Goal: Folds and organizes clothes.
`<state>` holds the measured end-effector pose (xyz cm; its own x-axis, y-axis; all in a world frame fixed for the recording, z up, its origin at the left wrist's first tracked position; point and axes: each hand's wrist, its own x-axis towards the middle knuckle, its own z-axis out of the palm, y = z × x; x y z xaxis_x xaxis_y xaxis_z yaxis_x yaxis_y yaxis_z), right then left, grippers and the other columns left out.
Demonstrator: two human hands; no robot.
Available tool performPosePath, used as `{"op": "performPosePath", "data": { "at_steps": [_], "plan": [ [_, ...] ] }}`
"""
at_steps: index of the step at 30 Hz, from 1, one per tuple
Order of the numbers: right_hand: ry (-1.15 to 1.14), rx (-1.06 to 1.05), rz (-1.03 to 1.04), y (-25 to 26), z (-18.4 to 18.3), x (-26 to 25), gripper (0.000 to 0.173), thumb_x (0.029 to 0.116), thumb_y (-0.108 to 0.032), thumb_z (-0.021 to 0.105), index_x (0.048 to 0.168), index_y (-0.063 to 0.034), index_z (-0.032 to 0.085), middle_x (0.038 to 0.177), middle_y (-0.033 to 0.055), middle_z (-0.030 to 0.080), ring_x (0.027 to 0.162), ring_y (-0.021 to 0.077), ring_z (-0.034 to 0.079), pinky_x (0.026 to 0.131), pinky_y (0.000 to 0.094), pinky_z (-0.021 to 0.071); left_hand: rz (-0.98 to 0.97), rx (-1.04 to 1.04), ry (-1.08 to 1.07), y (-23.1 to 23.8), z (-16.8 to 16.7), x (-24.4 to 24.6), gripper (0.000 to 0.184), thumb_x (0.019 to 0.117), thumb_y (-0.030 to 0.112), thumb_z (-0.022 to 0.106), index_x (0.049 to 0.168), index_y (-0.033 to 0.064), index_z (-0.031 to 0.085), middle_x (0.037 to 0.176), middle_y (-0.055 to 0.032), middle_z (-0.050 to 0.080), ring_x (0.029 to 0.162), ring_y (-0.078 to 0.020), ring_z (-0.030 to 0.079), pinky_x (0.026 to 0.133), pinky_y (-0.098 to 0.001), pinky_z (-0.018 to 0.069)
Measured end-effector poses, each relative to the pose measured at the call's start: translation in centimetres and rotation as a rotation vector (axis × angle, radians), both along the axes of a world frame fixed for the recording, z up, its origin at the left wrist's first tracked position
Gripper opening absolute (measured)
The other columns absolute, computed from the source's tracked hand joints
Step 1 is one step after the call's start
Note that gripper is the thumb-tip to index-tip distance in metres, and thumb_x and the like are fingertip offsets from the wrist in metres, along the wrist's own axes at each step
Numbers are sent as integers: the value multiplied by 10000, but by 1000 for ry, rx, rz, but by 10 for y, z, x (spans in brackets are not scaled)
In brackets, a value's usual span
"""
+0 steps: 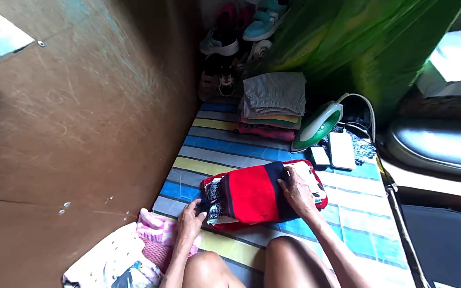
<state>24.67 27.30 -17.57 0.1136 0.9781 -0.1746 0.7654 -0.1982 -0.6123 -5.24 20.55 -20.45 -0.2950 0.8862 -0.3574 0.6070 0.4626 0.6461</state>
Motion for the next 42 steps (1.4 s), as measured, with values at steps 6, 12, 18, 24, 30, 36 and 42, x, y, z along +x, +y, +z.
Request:
{"op": "performPosePath", "data": {
  "at_steps": [6,12,18,24,30,36,42],
  "plan": [
    [-186,278,94,-1,-8,0,413,968,-157,693,1342,6,627,1268,325,610,1185,530,573,902,689,456,37,264,141,0,27,20,400,937,-40,598,1335,-60,606,1424,-326,504,1295,-463,526,1074,-537,443],
    [-234,425,358,3,-41,-8,547,1025,-429,471,1450,-106,591,1578,179,449,1482,481,331,1054,769,284,-365,587,340,21,12,109,422,987,237,606,1344,17,654,1498,-266,498,1415,-489,426,1079,-728,325],
    [-270,400,338,-1,-74,-5,644,1024,-544,317,1492,-172,556,1590,156,440,1474,463,356,1028,739,316,-423,212,530,37,-19,124,685,1027,541,443,1546,93,452,1654,-196,293,1546,-436,186,1121,-778,133],
    [-268,387,285,4,-80,-12,650,1009,-567,307,1488,-212,565,1590,130,448,1485,438,350,1048,734,290,-435,126,469,47,-23,118,704,1017,538,470,1579,121,395,1669,-164,270,1561,-396,151,1174,-707,108],
    [-225,217,381,3,-53,-5,615,1055,-508,343,1570,-186,440,1652,161,327,1540,439,217,1110,772,164,-474,-3,394,32,11,105,800,1018,611,431,1629,124,262,1712,-172,85,1579,-385,-13,1146,-763,-30],
    [-214,399,450,-56,-24,-10,494,968,-343,613,1384,-78,646,1534,297,447,1437,575,343,1025,862,181,-5,282,137,-85,45,1,398,997,205,611,1339,7,651,1501,-243,500,1400,-396,477,1148,-578,362],
    [-99,200,601,-107,-26,-28,280,935,-152,703,1184,-34,749,1452,289,543,1410,539,415,1032,810,274,438,286,277,-223,56,-111,291,1007,64,552,1221,-97,668,1239,-297,655,1175,-418,630,1042,-538,471]
  ]
}}
